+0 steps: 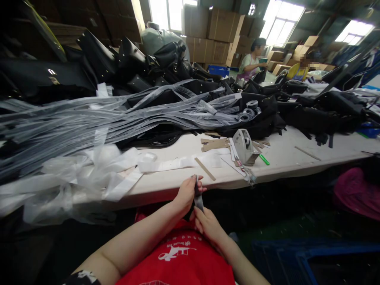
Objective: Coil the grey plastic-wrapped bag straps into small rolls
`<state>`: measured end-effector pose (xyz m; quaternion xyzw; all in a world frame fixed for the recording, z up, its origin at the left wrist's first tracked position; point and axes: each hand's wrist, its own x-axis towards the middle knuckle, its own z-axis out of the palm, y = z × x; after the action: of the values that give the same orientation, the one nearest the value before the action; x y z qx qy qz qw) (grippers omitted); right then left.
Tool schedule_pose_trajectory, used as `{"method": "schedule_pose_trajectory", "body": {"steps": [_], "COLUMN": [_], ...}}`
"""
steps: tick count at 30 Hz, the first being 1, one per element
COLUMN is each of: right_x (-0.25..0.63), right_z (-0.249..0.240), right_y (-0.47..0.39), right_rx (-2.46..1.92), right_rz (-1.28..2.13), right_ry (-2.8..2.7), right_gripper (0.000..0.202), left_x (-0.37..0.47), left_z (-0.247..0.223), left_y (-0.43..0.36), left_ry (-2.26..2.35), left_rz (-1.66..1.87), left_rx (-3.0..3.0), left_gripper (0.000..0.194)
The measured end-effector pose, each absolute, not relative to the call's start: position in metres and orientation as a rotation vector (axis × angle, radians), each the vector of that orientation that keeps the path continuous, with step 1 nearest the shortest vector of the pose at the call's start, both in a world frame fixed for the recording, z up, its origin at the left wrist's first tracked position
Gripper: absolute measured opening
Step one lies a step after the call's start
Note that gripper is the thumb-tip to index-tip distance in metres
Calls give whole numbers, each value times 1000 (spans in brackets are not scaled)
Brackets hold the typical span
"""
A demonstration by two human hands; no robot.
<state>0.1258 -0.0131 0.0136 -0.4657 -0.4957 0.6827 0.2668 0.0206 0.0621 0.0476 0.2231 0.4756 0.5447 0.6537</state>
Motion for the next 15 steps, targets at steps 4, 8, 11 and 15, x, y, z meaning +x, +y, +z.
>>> {"method": "schedule_pose_trajectory", "body": {"steps": [4,8,11,15], "right_x": [154,203,227,217], "right_z": [42,63,67,61], "right_y": [-5,24,43,37], "right_rx": [-1123,-1240,-1432,-1150], "right_rz": [1951,1755,1420,1474], "right_ry": [-1277,-1343,-1645,-1940], "right_gripper": [44,43,34,49], "left_x": [6,-14,-13,-5], "left_z": [33,43,52,59], "left_y": [64,52,40,35], "left_ry": [1285,1120,1033,840], "left_rz": [1351,828,516,405], "left_rx": [1434,2035,1855,1049], "left_gripper": [34,38,56,66]}}
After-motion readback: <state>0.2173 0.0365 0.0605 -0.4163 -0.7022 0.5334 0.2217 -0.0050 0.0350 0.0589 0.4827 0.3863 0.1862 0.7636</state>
